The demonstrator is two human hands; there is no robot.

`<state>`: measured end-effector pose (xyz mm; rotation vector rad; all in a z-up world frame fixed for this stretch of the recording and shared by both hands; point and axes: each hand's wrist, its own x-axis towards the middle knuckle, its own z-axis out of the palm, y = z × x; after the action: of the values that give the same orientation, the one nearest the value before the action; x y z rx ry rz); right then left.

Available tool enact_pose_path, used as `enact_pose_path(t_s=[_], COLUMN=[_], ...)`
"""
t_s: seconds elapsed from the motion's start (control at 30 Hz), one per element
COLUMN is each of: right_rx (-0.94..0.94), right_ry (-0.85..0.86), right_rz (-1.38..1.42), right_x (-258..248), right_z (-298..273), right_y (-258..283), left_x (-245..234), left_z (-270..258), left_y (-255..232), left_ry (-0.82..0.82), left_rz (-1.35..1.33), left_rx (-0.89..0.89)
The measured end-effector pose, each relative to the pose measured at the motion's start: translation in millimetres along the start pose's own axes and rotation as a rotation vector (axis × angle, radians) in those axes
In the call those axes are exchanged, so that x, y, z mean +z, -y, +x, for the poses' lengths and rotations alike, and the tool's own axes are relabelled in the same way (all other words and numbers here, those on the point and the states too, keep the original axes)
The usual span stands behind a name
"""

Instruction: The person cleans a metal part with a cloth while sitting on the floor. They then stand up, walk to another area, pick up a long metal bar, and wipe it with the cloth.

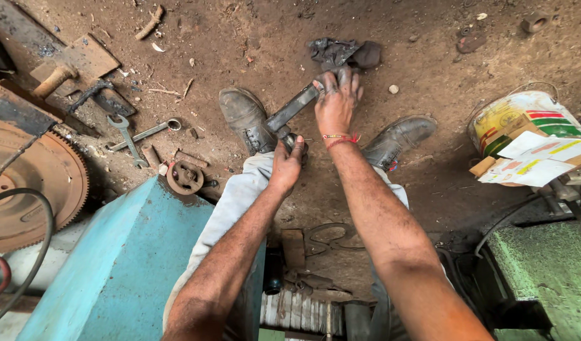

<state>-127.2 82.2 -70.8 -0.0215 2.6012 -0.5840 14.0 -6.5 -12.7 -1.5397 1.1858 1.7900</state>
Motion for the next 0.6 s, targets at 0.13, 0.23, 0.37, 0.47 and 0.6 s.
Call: enact_pose_path(t_s=[0.13, 0.23, 0.37, 0.47, 0.6], right_rx=[-0.075, -0.081, -0.052, -0.044, -0.003], right_ry=[0.007, 0.013, -0.03, -0.032, 0.07], right_rz=[-0.035, -0.056, -0.062, -0.097, -0.099], right_x=[7, 13, 18, 21, 28], right_z=[5, 10, 19, 25, 34], right_y=[-8, -17, -30, -36, -49], left_x=[0, -6, -10, -8, -8], left_z=[3, 4, 4, 4, 4], left_y=[-3, -3, -7, -14, -21], left_ry=[-0.02, -0.039, 0.002, 0.013, 0.063], left_rz=[-0.052, 0.006, 0.012, 0.015, -0.054], left_rx=[-0.047, -0.095, -0.063, -0.058, -0.064])
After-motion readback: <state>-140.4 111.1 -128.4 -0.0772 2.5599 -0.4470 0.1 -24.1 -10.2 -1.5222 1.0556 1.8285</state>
